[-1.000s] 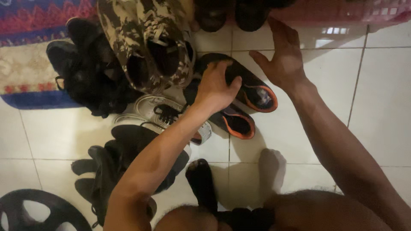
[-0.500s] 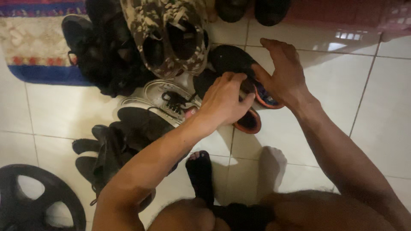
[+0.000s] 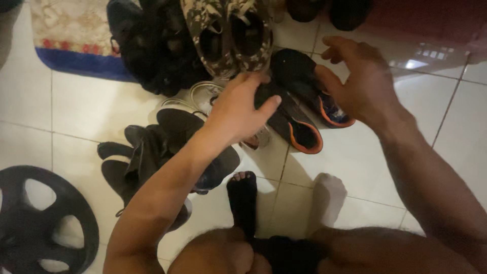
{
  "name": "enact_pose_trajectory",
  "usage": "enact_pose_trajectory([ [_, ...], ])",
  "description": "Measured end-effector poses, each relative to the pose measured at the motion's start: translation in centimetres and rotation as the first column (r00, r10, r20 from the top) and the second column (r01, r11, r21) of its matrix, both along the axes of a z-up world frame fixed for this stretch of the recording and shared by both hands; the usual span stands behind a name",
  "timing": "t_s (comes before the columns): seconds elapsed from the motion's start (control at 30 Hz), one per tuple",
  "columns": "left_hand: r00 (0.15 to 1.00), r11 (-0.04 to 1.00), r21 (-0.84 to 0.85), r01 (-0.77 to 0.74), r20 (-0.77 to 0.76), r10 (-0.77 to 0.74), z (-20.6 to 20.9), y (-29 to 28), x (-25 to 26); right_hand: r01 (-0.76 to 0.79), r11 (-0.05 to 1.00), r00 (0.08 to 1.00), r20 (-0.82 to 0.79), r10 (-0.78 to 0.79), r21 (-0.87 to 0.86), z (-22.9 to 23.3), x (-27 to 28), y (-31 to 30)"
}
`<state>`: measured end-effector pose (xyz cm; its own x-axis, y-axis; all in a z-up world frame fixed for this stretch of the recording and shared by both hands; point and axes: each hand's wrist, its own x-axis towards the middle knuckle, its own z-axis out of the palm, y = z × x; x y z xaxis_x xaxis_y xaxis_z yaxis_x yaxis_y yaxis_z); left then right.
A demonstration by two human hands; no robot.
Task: The person organizes a collection of shoes on the floor and places them onto a pink plastic shoe rack. They handle various types of footwear, including sneakers, sandals, and boots, arranging them in pairs.
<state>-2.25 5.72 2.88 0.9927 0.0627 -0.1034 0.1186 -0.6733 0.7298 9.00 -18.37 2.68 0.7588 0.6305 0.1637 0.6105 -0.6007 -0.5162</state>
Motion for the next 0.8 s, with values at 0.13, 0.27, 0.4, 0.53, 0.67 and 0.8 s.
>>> enact_pose_trajectory([
  [0.13,0.995,1.000,0.022,-0.017,-0.101,0.019,2.0,2.6,-1.1,-0.050,0.999,0.998,0.030,0.050,-0.009,2.5,-0.2,0.5],
  [0.27,0.970,0.991,-0.038,-0.126,-0.213,0.115,3.7,4.7,-2.2,-0.171,0.983,0.975,0.131,0.179,-0.066,4.9,-0.1,1.1],
  [0.4,0.988,0.993,-0.002,-0.119,-0.100,0.118,4.2,6.8,-4.4,-0.149,0.975,0.972,0.157,0.175,-0.166,7.9,-1.0,1.7],
  [0.53,0.973,0.974,-0.057,-0.220,-0.078,0.216,4.7,8.4,-6.7,-0.167,0.960,0.956,0.200,0.214,-0.226,8.9,-1.4,2.9],
  [0.67,0.952,0.945,-0.114,-0.307,-0.056,0.302,5.2,9.9,-9.2,-0.254,0.945,0.935,0.198,0.294,-0.203,9.9,-2.0,4.2],
  [0.8,0.920,0.902,-0.184,-0.391,-0.052,0.388,5.6,11.6,-11.7,-0.318,0.852,0.863,0.244,0.442,-0.416,13.0,-3.1,6.2],
])
